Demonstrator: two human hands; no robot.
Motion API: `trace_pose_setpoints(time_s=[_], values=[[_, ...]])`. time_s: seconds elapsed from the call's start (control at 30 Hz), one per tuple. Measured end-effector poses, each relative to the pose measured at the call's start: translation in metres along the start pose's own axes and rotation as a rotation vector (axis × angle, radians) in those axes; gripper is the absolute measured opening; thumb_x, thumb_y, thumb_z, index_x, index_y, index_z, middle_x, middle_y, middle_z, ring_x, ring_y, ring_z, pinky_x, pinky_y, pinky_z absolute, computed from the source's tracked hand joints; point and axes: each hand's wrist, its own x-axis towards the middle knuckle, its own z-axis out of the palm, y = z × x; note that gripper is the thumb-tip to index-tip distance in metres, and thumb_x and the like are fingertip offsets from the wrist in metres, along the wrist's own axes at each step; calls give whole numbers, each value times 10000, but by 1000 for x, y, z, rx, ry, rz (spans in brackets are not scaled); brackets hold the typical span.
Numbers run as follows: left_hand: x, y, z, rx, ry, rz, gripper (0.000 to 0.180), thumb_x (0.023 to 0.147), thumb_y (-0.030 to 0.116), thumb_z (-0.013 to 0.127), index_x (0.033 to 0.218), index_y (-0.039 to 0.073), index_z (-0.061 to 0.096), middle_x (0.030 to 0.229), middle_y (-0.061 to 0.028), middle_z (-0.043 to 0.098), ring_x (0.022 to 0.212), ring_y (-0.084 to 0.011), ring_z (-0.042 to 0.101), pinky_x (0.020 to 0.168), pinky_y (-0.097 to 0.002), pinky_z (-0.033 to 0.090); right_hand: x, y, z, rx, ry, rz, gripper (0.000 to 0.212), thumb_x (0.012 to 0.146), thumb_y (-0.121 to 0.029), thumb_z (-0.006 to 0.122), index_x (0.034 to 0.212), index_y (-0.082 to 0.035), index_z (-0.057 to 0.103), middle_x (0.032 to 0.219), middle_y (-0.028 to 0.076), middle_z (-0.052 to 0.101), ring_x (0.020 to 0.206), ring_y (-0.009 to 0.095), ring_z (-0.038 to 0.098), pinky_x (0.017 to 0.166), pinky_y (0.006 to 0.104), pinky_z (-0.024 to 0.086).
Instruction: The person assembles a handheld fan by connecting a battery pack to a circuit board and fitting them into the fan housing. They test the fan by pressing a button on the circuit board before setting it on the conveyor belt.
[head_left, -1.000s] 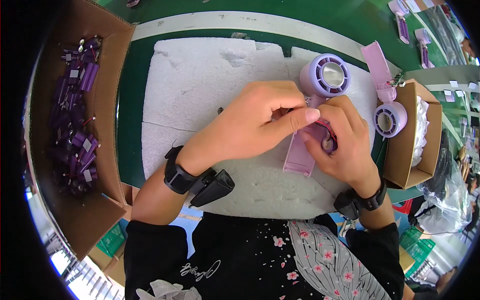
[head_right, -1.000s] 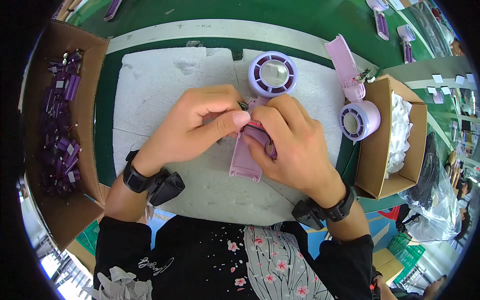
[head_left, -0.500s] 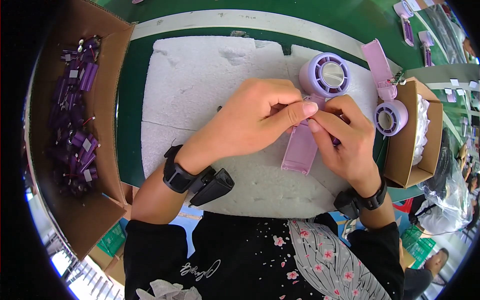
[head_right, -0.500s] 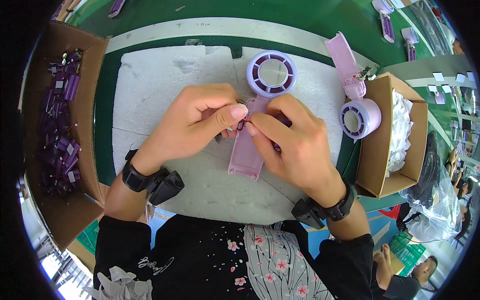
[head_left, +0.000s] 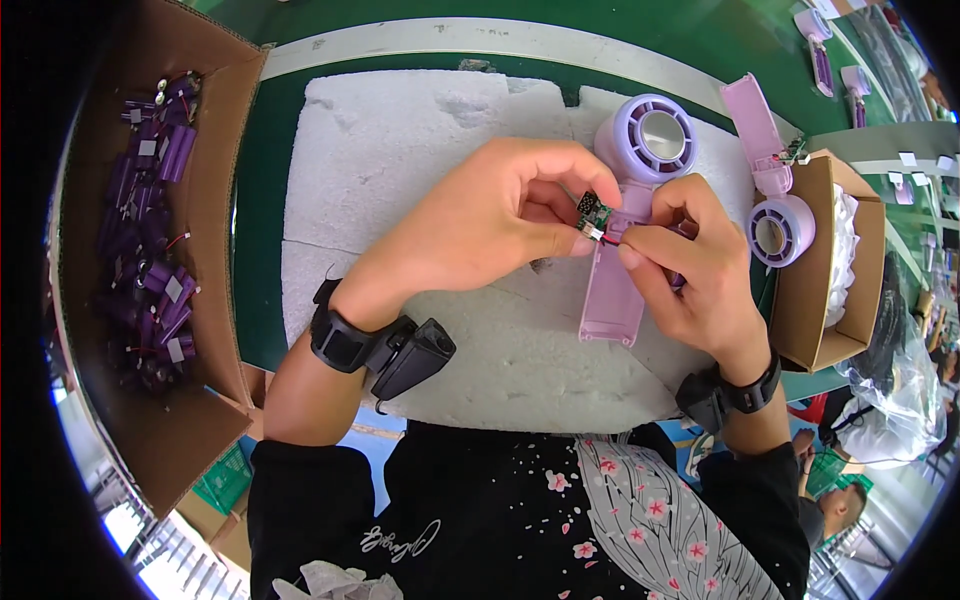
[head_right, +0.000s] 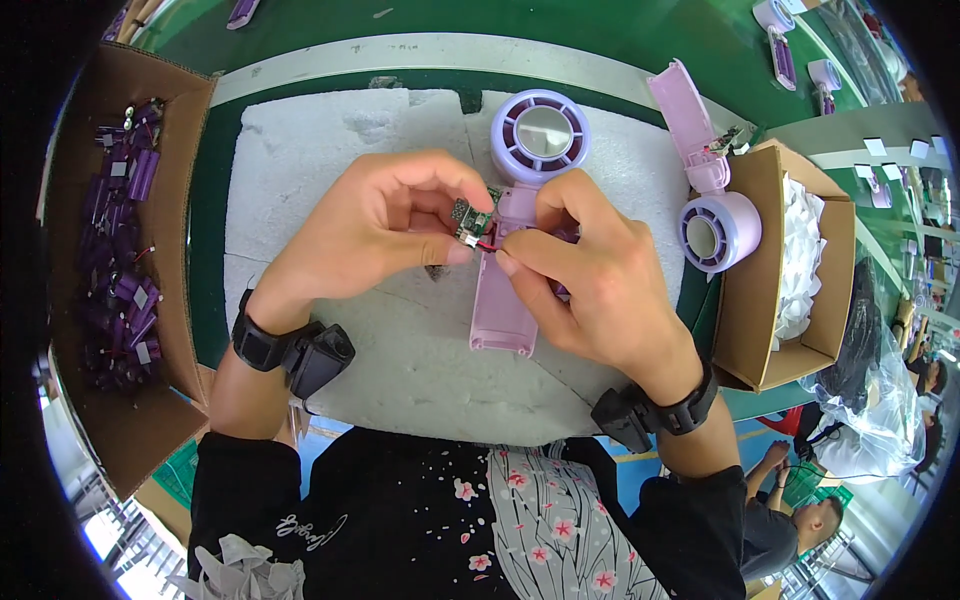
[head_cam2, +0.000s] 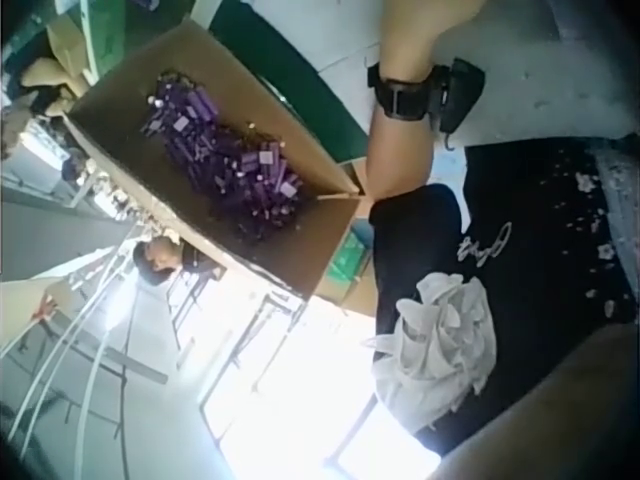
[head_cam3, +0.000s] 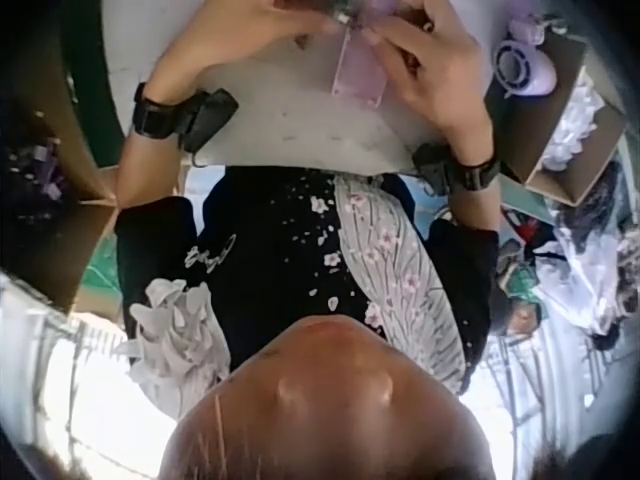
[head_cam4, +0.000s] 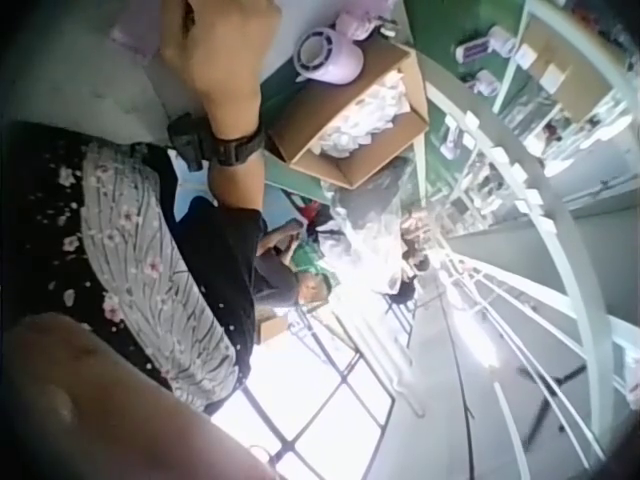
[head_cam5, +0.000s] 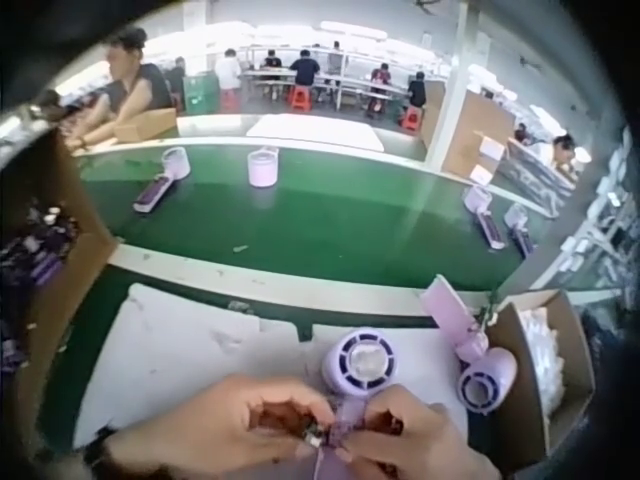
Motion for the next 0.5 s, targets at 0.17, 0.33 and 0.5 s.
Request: trace_pose_setpoints(time_s=[0.17,0.33,0.5], values=[[3,-10,1,-40,31,85,265,818,-80,668,1051,29,605,932,-22,627,790,-80,596,644,-227,501,0,1,1,-15,-4,-3,92,747,-50,751,821,-62,698,860,88,513,623,225,589,534,327,501],[3,-10,1,-60,31,84,272,814,-85,669,1045,35,589,952,-26,624,807,-83,596,665,-223,503,0,1,0,-23,-30,4,89,748,-53,750,819,-59,696,859,88,511,624,225,589,532,330,498],[4,-11,1,-77,36,89,283,810,-88,670,1050,34,586,972,-32,627,817,-85,599,682,-222,507,0,1,0,-13,-28,9,85,751,-52,747,816,-56,692,864,89,512,624,225,586,534,334,497]])
